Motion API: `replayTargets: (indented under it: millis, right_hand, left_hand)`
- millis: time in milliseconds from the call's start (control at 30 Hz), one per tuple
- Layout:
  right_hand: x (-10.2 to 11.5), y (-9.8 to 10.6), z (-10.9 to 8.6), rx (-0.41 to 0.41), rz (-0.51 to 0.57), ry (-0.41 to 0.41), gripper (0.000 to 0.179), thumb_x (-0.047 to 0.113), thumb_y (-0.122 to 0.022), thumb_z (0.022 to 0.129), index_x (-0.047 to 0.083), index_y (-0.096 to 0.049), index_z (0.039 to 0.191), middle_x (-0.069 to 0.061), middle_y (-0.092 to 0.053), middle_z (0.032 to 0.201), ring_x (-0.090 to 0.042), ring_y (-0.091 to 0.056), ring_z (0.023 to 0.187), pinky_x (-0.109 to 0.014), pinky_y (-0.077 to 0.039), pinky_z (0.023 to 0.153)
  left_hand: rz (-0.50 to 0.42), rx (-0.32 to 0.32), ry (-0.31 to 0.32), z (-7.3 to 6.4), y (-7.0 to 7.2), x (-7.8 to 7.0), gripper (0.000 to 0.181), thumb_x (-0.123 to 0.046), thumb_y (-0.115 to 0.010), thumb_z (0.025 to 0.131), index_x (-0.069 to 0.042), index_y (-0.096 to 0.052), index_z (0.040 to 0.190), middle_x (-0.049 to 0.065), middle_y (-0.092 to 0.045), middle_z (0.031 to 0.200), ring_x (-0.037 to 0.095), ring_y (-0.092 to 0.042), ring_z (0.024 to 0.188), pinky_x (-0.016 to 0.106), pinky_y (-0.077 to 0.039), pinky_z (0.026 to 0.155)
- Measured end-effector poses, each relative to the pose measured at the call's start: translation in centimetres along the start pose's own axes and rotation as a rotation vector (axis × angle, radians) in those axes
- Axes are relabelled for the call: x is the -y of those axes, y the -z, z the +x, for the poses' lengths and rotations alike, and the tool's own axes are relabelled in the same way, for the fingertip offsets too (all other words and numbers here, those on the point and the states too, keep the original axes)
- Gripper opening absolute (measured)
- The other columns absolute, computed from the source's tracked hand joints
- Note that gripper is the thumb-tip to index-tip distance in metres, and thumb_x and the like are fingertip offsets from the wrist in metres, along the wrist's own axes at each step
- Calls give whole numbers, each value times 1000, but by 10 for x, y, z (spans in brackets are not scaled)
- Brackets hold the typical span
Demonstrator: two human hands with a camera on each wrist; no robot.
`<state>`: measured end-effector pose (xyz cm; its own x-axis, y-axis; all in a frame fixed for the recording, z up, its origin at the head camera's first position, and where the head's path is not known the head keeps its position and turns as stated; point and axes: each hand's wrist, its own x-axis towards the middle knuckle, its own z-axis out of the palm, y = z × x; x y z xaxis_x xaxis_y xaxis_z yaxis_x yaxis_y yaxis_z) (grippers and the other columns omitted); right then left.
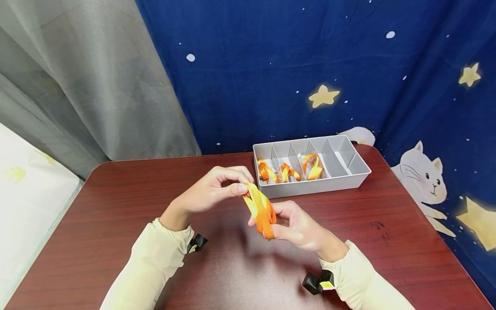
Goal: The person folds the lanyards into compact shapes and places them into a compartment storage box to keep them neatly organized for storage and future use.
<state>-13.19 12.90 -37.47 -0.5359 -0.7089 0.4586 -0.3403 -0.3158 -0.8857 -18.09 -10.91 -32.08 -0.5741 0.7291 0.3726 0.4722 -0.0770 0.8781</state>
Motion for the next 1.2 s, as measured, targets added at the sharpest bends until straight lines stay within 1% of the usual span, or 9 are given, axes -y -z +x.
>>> replayTargets:
  millis: [133, 300, 400, 500, 633, 733, 867, 1033, 1200]
  right_hand:
    - [5, -3, -2, -66, 25, 69, 24, 14, -56, 102, -5, -64, 115, 6, -67, 110, -10, -58, 89, -23, -49, 80]
    - [8, -6, 0, -121, 190, 124, 28, 7, -53, 102, 11, -64, 128, 4, -66, 120, -8, -59, 97, -22, -50, 88]
    - [8, -6, 3, -178, 277, 144, 29, 5, -53, 102, 9, -64, 128, 1, -66, 121, -10, -59, 96, -23, -50, 89]
    - [9, -7, 5, -258, 314, 155, 27, 5, -54, 101, 8, -65, 126, -1, -66, 120, -12, -59, 97, -23, -49, 86]
    - [10, -7, 8, -354, 288, 168, 25, 3, -54, 101, 8, -67, 122, -1, -67, 114, -11, -59, 98, -22, -50, 85]
    - [9, -7, 11, -428, 225, 165, 24, 2, -56, 100, 10, -69, 118, 0, -67, 109, -10, -60, 94, -21, -51, 82]
    - [9, -8, 15, -509, 144, 153, 26, 2, -58, 98, 14, -70, 118, 0, -70, 111, -10, -63, 98, -21, -52, 82]
    - [8, -9, 18, -589, 46, 164, 30, -7, -59, 95, 11, -70, 116, -3, -70, 108, -14, -65, 100, -24, -54, 85]
    - [6, -9, 22, -669, -35, 213, 22, -10, -63, 91, -2, -68, 110, -5, -68, 98, -15, -65, 91, -24, -55, 83]
  left_hand:
    - [38, -98, -33, 0, -8, 3, 12, -7, -64, 96, 2, -72, 97, 11, -66, 93, 23, -60, 88, 30, -53, 76]
    - [103, -292, -122, 1, -27, 9, 17, -13, -69, 94, 4, -72, 94, 11, -68, 88, 20, -62, 82, 28, -52, 75]
    - [121, -429, -180, 1, -40, 15, 27, -21, -72, 92, 6, -73, 93, 13, -69, 88, 20, -63, 82, 28, -53, 76]
    - [143, -537, -223, 1, -51, 20, 32, -25, -73, 89, 7, -73, 92, 13, -69, 88, 19, -64, 82, 27, -53, 76]
    - [208, -630, -282, 4, -61, 25, 20, -15, -76, 88, 5, -74, 90, 12, -69, 85, 18, -64, 80, 27, -53, 76]
    - [256, -670, -312, 5, -66, 27, 7, -2, -76, 85, 3, -75, 89, 11, -70, 84, 18, -64, 79, 27, -53, 76]
    - [295, -678, -327, 6, -71, 30, 11, 9, -76, 81, 3, -75, 90, 11, -71, 86, 19, -66, 80, 27, -53, 75]
    - [362, -669, -328, 5, -75, 31, 12, 9, -73, 84, 4, -75, 94, 11, -71, 87, 19, -65, 80, 24, -52, 73]
    - [494, -643, -335, 5, -77, 31, 9, 3, -68, 91, 0, -74, 97, 8, -67, 87, 17, -61, 77, 23, -50, 71]
